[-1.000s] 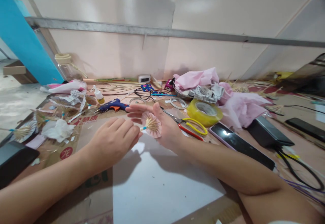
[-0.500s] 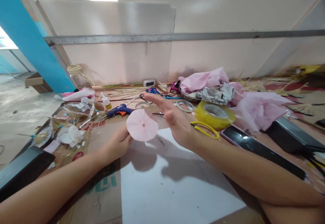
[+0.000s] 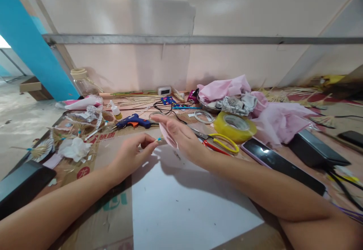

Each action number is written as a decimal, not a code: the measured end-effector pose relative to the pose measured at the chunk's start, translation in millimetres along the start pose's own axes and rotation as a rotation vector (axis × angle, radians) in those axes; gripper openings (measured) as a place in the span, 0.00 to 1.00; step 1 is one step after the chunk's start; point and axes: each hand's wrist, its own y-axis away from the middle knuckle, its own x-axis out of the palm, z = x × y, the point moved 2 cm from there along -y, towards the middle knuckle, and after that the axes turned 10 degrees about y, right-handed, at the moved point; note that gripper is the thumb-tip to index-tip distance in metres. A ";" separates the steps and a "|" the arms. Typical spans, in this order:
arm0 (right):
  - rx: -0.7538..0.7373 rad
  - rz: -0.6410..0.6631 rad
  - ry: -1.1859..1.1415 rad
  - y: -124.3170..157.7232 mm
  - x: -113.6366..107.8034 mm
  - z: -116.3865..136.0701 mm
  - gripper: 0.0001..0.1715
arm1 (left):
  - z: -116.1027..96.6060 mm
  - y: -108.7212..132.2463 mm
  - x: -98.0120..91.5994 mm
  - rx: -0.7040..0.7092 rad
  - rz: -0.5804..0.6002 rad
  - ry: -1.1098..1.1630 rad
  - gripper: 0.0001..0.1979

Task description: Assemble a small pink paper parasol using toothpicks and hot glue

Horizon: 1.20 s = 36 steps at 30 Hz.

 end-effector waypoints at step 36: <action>-0.174 -0.034 0.183 9.6 10.8 -24.6 0.25 | 1.9 4.0 6.3 0.106 0.034 -0.164 0.08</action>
